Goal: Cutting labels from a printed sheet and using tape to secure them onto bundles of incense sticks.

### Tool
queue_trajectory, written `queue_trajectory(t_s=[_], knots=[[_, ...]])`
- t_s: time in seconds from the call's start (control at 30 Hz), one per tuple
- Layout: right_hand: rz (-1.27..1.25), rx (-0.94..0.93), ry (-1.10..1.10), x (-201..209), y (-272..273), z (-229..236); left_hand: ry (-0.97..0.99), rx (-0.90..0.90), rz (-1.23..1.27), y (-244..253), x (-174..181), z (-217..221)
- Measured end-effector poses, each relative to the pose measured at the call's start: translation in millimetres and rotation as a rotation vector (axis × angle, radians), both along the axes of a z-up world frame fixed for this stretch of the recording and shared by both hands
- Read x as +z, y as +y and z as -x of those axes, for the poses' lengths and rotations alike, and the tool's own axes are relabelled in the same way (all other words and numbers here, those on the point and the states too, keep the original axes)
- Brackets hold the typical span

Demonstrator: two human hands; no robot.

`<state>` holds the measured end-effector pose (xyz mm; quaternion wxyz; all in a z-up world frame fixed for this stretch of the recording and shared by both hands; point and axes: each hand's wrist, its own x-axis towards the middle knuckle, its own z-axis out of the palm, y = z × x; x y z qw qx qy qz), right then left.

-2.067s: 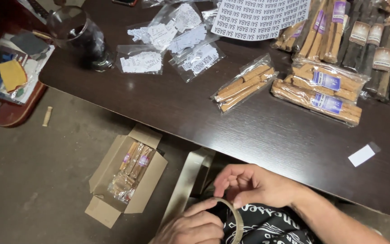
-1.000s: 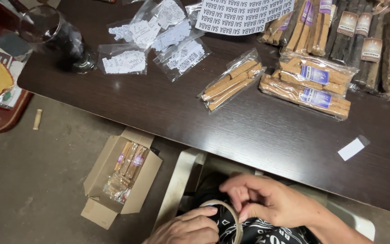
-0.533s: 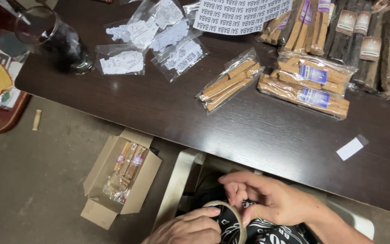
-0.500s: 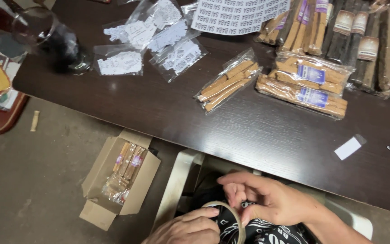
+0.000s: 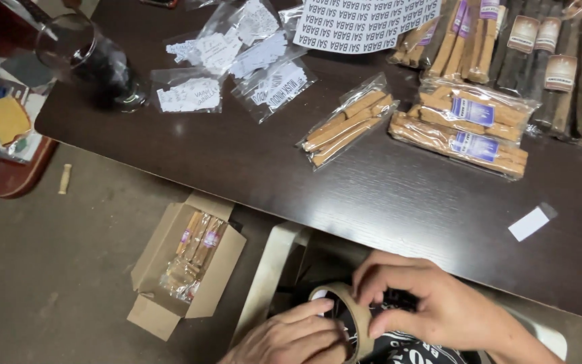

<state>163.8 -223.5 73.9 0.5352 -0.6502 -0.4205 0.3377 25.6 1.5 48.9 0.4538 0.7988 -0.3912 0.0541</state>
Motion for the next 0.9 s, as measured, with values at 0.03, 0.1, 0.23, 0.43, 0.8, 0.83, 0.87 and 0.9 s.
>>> queue_trajectory(t_s=[0.03,0.1,0.23,0.43,0.8,0.83,0.87,0.9], knots=[[0.04,-0.019,-0.06,4.7,0.3,3.8,-0.063,0.054,-0.017,-2.4,4.7,-3.8],[0.086,-0.051,-0.118,11.1,0.0,9.9,-0.126,0.093,-0.029,-5.4,7.3,-9.6],[0.176,-0.004,-0.216,15.6,2.3,16.5,-0.243,0.152,-0.107,-8.6,3.1,-15.0],[0.131,0.004,-0.238,-1.0,6.2,18.7,-0.188,0.27,-0.118,-9.3,-17.7,-15.0],[-0.173,-0.286,-0.017,10.1,21.0,8.0,-0.41,0.31,-0.048,1.6,10.7,-62.2],[-0.221,-0.302,-0.106,13.7,23.0,3.1,-0.464,0.318,-0.014,0.2,13.7,-70.2],[-0.265,-0.322,-0.193,17.7,23.8,-0.5,-0.515,0.322,0.024,-2.2,16.7,-77.8],[-0.267,-0.319,-0.204,13.0,21.8,-4.7,-0.526,0.322,0.025,-3.3,20.5,-81.1]])
